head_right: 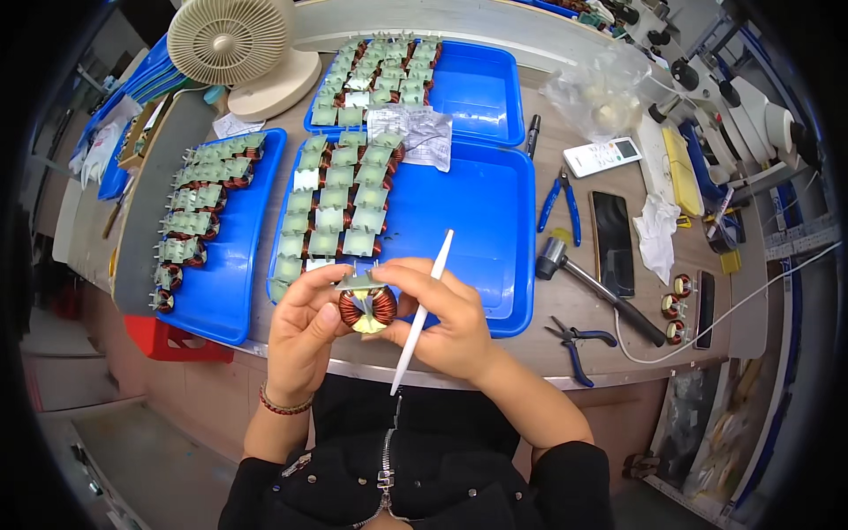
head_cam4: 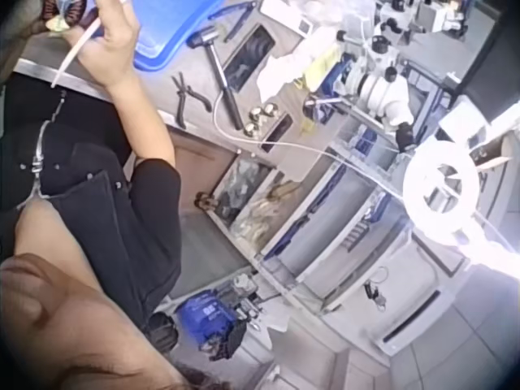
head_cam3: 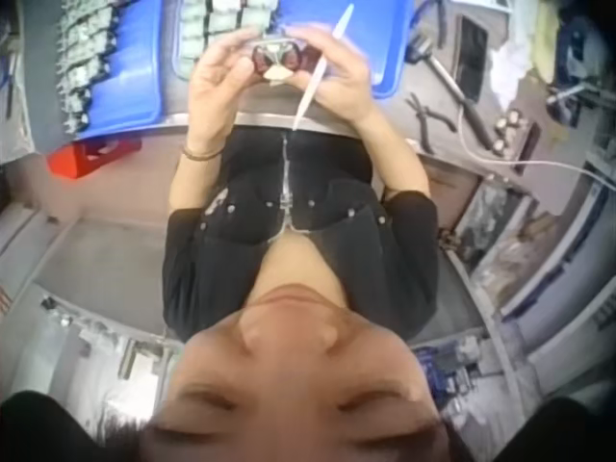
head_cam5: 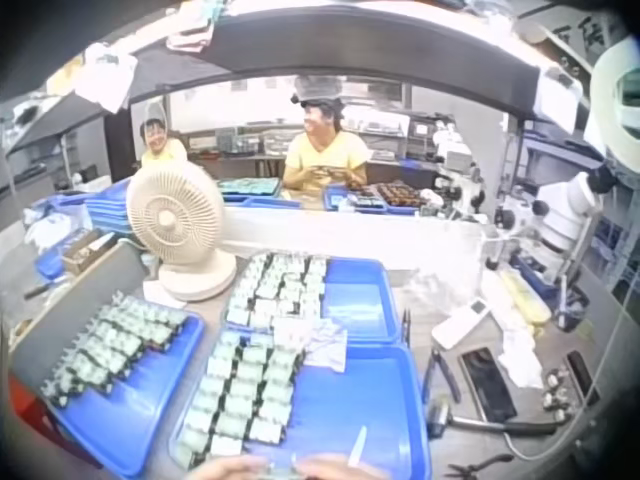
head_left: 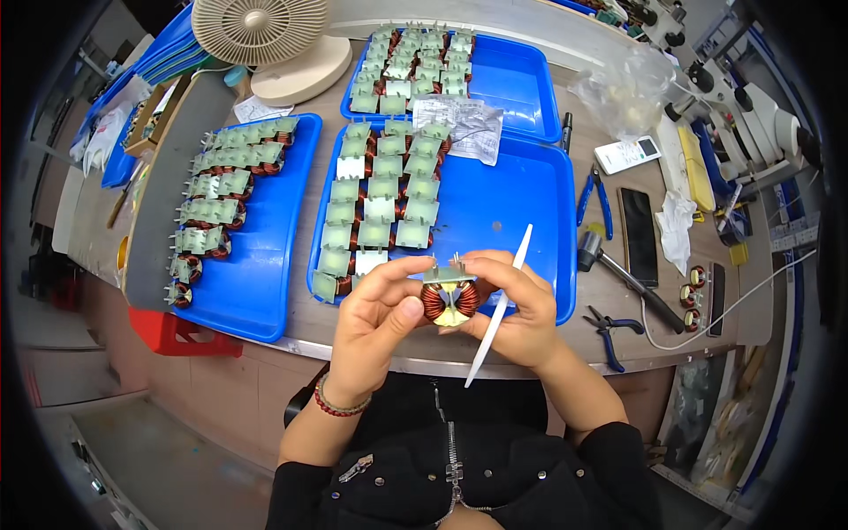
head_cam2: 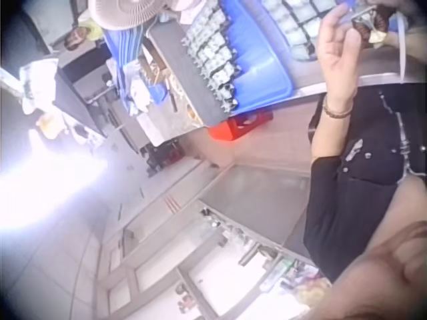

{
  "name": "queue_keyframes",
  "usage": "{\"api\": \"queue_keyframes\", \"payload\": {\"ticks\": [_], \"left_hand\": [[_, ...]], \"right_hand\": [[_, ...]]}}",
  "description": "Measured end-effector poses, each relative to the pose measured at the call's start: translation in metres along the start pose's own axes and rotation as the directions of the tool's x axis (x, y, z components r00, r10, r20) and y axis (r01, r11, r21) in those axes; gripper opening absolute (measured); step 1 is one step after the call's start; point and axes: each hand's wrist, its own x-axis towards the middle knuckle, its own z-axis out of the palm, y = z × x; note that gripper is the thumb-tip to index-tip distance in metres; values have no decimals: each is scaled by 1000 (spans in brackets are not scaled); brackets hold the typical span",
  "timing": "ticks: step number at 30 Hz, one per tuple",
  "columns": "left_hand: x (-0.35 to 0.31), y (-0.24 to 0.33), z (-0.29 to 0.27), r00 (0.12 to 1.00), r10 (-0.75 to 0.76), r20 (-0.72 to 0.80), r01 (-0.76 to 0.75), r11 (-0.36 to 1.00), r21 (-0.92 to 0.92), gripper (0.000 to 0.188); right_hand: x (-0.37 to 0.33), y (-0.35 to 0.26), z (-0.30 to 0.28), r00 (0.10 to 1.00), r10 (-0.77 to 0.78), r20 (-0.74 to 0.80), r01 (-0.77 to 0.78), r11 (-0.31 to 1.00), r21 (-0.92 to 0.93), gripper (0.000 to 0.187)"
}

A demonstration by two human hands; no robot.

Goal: The person assembles small electronic components by applying adhesive with a white stick and using a hammer to secure parts. They handle multiple units one by one, placing them on blue trays after completion.

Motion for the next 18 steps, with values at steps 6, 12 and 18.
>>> {"api": "queue_keyframes", "payload": {"ticks": [6,12,18], "left_hand": [[-1,1,1,999,39,13,-40,998,41,36],[-4,1,3,994,109,4,-108,984,144,37],[-4,1,13,968,229,99,-240,744,624,46]], "right_hand": [[0,0,1,1000,-20,-4,20,1000,6,55],[1,0,3,1000,-26,3,26,1000,2,53],[1,-5,1,995,-103,-4,101,982,-156,45]]}}
